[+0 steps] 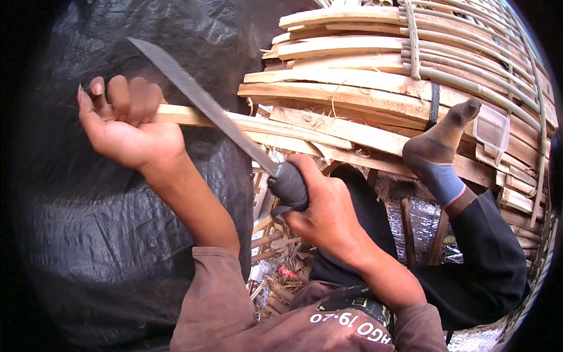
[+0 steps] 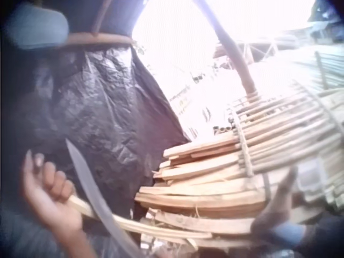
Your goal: The person holds a strip of wood by hand and shaves it along its length using a knife.
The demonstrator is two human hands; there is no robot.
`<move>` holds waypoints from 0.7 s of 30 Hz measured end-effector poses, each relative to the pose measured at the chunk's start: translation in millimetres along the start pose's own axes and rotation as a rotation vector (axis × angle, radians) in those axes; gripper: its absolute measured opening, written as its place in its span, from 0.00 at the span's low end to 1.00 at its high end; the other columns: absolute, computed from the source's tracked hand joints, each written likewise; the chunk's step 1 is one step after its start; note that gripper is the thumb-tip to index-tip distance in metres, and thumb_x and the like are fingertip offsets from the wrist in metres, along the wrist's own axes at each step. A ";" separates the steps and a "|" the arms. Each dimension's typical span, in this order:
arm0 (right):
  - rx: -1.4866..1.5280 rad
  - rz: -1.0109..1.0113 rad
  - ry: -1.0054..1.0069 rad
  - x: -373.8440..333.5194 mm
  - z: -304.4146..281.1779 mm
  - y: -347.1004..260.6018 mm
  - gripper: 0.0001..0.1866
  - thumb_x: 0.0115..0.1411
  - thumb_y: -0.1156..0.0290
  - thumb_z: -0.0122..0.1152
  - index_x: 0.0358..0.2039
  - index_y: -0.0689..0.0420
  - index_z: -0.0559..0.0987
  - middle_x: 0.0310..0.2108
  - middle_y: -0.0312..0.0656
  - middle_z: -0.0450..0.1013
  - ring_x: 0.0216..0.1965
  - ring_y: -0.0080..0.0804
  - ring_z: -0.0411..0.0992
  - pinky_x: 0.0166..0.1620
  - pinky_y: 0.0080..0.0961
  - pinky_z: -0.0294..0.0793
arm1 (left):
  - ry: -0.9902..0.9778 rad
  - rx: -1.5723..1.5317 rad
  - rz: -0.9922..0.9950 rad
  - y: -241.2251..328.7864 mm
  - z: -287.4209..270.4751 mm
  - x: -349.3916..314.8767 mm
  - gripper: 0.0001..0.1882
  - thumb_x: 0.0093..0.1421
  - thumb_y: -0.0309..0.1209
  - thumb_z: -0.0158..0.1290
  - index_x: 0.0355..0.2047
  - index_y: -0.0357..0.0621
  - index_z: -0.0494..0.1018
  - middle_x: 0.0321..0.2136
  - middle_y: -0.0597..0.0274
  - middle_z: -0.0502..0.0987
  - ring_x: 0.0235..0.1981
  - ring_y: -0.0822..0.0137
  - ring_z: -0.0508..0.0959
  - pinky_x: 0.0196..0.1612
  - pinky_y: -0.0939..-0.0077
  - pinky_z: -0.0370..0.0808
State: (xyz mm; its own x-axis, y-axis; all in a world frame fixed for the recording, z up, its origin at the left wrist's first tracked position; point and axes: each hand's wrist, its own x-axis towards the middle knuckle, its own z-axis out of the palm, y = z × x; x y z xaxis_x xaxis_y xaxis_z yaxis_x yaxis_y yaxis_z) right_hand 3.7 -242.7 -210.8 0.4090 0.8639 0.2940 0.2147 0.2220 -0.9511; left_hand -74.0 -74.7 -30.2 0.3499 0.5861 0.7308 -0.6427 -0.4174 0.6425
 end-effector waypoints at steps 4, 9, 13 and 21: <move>-0.051 0.066 0.047 -16.4 -0.5 25.3 0.29 0.44 0.76 0.64 0.49 0.54 0.69 0.26 0.59 0.76 0.32 0.63 0.77 0.35 0.53 0.75 | -0.048 -0.013 -0.012 -0.2 -4.0 -6.3 0.15 0.72 0.38 0.42 0.28 0.49 0.67 0.12 0.76 0.49 0.12 0.80 0.46 0.16 0.82 0.45; -0.088 0.150 0.056 -20.5 -2.7 25.0 0.27 0.44 0.80 0.66 0.48 0.58 0.73 0.30 0.59 0.76 0.38 0.62 0.77 0.39 0.40 0.77 | 0.035 0.046 0.005 -0.1 1.2 -9.2 0.14 0.71 0.38 0.43 0.27 0.49 0.66 0.12 0.76 0.49 0.12 0.79 0.45 0.16 0.81 0.44; -0.199 0.384 0.110 -42.7 -12.2 71.7 0.24 0.46 0.80 0.64 0.46 0.58 0.74 0.30 0.56 0.78 0.37 0.59 0.79 0.40 0.38 0.78 | 0.113 0.066 -0.005 2.6 -5.6 -6.9 0.13 0.70 0.37 0.44 0.27 0.50 0.65 0.12 0.76 0.48 0.12 0.79 0.45 0.16 0.81 0.44; -0.139 0.491 0.111 -53.5 -25.9 77.5 0.24 0.46 0.78 0.66 0.47 0.58 0.74 0.32 0.57 0.79 0.39 0.58 0.79 0.41 0.39 0.78 | -0.002 0.007 0.060 -3.4 -2.3 -7.2 0.13 0.69 0.38 0.43 0.27 0.48 0.67 0.12 0.75 0.50 0.12 0.80 0.47 0.16 0.82 0.45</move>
State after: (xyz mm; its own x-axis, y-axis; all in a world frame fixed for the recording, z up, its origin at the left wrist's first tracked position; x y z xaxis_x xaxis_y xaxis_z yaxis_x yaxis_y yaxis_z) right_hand 21.4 -283.4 -297.7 0.5810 0.7964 -0.1681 0.0866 -0.2659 -0.9601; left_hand -75.9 -75.9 -38.2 0.3124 0.5585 0.7684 -0.6575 -0.4566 0.5993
